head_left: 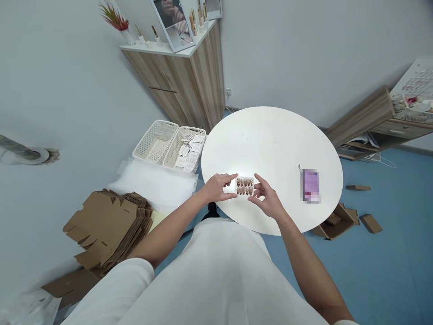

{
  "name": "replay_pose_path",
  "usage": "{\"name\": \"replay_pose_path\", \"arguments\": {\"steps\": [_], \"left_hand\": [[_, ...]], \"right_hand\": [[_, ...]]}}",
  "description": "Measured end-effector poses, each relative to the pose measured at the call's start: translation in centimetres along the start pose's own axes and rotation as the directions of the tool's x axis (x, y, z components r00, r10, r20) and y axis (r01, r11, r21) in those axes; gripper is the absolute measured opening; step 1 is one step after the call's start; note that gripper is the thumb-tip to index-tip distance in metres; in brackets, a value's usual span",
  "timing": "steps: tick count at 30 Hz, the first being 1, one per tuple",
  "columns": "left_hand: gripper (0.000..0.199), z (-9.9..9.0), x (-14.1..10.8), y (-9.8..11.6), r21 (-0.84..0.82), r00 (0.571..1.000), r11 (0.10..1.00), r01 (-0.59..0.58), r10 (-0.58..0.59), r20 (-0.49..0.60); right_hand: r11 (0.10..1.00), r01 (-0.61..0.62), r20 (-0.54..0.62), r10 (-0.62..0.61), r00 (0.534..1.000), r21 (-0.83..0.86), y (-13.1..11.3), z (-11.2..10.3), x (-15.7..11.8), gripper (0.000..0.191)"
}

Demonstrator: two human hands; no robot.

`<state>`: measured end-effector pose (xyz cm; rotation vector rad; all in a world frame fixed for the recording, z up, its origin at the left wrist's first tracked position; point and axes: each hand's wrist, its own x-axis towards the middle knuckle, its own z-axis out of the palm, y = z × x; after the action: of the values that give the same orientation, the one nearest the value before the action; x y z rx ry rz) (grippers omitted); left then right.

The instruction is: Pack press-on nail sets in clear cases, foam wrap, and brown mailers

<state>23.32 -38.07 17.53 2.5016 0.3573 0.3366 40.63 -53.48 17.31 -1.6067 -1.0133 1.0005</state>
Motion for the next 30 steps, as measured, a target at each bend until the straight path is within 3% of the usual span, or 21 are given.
{"name": "replay_pose_path", "arguments": {"steps": [4,8,13,17,23,30], "left_hand": [[0.066,0.2,-0.4,-0.3,-0.089,0.998,0.995,0.054,-0.05,0.048],[0.063,1.5,-1.4,-0.8,-0.237,0.979,0.95,0.202,-0.2,0.033],[0.052,2.8,-3.0,-2.7,-0.373,0.922,0.863,0.34,-0.385,-0.051],[0.047,2.5,-3.8,-5.3,-0.367,0.889,0.832,0.417,-0.457,-0.027],[0.051,2.2,-4.1,-9.8,-0.273,0.823,0.786,0.555,-0.566,0.047],[0.05,2.9,-3.5,-13.9,-0.238,0.778,0.741,0.628,-0.609,0.156]], "right_hand": [[0.976,0.035,0.056,-0.023,0.998,-0.216,0.5,0.0,0.4,0.066],[0.969,0.011,0.028,-0.005,1.0,-0.246,1.5,1.4,1.4,0.064],[0.953,-0.008,0.038,0.02,0.999,-0.302,2.8,4.0,3.9,0.063],[0.925,-0.01,0.046,0.03,0.999,-0.38,3.5,6.6,6.5,0.062],[0.883,-0.094,0.076,0.145,0.987,-0.46,5.1,10.7,10.7,0.061],[0.828,-0.165,0.042,0.221,0.974,-0.537,7.2,13.7,14.1,0.063]]}}
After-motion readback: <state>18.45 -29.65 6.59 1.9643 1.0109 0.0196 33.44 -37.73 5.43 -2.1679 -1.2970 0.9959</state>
